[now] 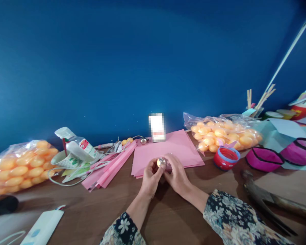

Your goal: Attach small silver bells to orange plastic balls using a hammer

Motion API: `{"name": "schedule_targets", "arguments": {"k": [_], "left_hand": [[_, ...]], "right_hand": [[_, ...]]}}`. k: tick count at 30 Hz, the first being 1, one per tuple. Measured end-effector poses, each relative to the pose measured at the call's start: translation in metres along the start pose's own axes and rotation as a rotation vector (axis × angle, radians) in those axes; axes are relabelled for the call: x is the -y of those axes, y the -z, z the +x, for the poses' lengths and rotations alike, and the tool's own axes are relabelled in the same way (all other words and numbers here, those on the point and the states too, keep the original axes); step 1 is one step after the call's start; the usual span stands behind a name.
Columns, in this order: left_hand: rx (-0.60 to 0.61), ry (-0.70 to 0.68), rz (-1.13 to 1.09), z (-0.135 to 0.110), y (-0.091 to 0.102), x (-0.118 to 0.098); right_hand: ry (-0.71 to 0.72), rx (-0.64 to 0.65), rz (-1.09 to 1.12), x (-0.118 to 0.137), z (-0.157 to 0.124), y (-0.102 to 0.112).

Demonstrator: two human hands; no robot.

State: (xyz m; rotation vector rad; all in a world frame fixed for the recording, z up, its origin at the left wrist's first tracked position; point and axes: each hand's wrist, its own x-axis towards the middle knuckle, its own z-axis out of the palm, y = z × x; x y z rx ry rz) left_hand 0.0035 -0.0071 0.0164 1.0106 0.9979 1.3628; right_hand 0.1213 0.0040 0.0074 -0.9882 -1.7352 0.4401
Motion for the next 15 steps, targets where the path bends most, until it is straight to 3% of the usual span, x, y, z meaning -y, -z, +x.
{"name": "schedule_targets", "arguments": {"k": [15], "left_hand": [[-0.024,0.020,-0.062,0.0005,-0.0035,0.0006]], "right_hand": [[-0.023,0.018,0.037,0.0004,0.0006,0.0009]]}}
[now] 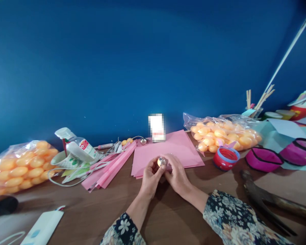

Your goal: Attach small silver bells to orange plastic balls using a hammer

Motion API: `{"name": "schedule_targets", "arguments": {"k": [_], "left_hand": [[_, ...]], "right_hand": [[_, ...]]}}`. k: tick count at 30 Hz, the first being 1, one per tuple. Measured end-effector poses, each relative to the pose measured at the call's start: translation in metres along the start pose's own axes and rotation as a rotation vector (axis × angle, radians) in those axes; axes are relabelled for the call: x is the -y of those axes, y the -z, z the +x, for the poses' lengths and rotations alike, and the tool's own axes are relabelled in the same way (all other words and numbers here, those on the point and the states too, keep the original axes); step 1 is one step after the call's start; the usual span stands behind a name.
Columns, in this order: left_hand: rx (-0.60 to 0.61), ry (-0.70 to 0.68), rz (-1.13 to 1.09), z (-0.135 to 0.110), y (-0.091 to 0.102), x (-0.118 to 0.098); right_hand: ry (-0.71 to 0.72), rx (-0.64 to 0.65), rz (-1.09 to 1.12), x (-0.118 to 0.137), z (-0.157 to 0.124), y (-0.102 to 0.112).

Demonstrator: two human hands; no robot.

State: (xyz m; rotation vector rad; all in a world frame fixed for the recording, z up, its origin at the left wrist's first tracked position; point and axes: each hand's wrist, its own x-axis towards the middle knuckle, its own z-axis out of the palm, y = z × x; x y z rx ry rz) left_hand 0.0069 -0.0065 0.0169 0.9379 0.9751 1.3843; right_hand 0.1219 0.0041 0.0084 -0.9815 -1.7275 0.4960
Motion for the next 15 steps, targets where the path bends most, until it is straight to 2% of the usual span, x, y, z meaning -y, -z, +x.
{"name": "schedule_targets", "arguments": {"k": [9,15], "left_hand": [[-0.039,0.012,0.043,-0.0037,-0.0024,-0.0027],[0.006,-0.013,0.059,-0.0004,0.0038,0.0009]], "right_hand": [[0.045,-0.004,-0.016,0.0016,0.0002,0.0002],[0.001,0.029,-0.011,0.0004,0.0011,0.0008]]}}
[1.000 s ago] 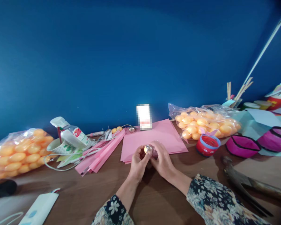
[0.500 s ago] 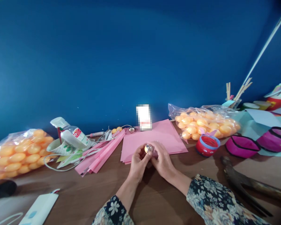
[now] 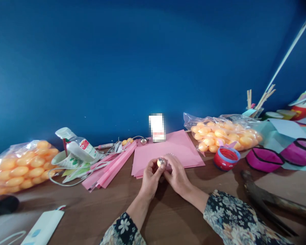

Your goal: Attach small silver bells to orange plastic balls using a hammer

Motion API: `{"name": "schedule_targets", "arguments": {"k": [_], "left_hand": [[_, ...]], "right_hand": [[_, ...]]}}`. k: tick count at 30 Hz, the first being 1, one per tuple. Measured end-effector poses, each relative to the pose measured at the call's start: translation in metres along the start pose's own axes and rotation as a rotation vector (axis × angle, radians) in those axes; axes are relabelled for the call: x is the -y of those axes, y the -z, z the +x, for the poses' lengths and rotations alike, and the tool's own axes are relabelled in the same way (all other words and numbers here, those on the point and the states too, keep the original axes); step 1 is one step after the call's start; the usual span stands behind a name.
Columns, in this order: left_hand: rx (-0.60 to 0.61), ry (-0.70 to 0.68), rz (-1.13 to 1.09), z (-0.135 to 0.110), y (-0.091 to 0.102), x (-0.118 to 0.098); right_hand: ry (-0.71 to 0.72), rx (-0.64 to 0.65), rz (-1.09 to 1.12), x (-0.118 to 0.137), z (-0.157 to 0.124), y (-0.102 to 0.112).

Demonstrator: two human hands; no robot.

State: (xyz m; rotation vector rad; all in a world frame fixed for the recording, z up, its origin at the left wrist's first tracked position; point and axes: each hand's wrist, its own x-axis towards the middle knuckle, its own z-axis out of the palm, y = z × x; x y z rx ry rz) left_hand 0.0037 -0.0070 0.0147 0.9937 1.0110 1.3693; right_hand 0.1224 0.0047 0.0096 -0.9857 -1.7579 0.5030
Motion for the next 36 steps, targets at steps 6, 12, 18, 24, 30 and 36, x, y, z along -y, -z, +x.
{"name": "schedule_targets", "arguments": {"k": [6,12,18,24,30,36], "left_hand": [[0.027,-0.014,0.017,0.0013,0.0007,0.0015],[-0.017,0.002,-0.005,0.0006,-0.0020,0.0007],[-0.019,0.000,0.015,0.0013,0.0000,0.0019],[0.002,-0.014,0.011,0.0011,0.0003,0.0019],[-0.021,-0.003,-0.018,0.0008,-0.0005,0.0007],[-0.029,0.004,-0.020,0.0015,0.0002,0.0015]], "right_hand": [[-0.038,-0.015,0.008,-0.0001,-0.0002,-0.0002],[-0.014,-0.037,-0.017,-0.0012,-0.0016,-0.0021],[0.006,-0.036,-0.037,-0.0014,-0.0017,-0.0034],[-0.037,0.017,-0.030,-0.0005,-0.0007,-0.0022],[-0.041,0.018,-0.016,-0.0006,-0.0001,-0.0019],[-0.033,-0.012,-0.019,-0.0024,-0.0018,-0.0030]]}}
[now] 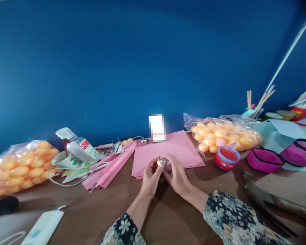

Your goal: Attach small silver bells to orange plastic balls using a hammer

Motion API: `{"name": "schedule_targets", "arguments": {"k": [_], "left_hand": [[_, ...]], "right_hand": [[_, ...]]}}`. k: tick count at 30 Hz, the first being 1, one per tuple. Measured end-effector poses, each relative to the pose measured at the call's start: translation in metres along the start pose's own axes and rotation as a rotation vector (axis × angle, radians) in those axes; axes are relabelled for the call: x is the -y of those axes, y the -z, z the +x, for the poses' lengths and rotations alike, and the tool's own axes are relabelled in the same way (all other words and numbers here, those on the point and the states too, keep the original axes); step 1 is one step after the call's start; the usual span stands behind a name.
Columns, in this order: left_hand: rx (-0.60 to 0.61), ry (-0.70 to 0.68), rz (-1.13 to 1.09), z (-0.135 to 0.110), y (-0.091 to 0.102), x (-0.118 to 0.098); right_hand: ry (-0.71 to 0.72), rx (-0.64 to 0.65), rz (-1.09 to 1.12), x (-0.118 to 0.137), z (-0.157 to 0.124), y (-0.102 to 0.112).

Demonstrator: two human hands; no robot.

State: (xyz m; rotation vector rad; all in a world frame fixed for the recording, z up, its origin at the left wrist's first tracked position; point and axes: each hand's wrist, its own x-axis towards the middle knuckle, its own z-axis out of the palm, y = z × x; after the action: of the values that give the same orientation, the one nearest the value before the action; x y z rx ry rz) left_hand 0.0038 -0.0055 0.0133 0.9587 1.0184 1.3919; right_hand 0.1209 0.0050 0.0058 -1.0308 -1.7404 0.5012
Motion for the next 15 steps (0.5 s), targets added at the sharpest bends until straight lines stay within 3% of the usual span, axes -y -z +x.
{"name": "schedule_targets", "arguments": {"k": [15], "left_hand": [[0.002,-0.024,-0.007,-0.0021,-0.0031,-0.0035]], "right_hand": [[-0.012,-0.047,0.039,0.0065,0.0013,0.0038]]}}
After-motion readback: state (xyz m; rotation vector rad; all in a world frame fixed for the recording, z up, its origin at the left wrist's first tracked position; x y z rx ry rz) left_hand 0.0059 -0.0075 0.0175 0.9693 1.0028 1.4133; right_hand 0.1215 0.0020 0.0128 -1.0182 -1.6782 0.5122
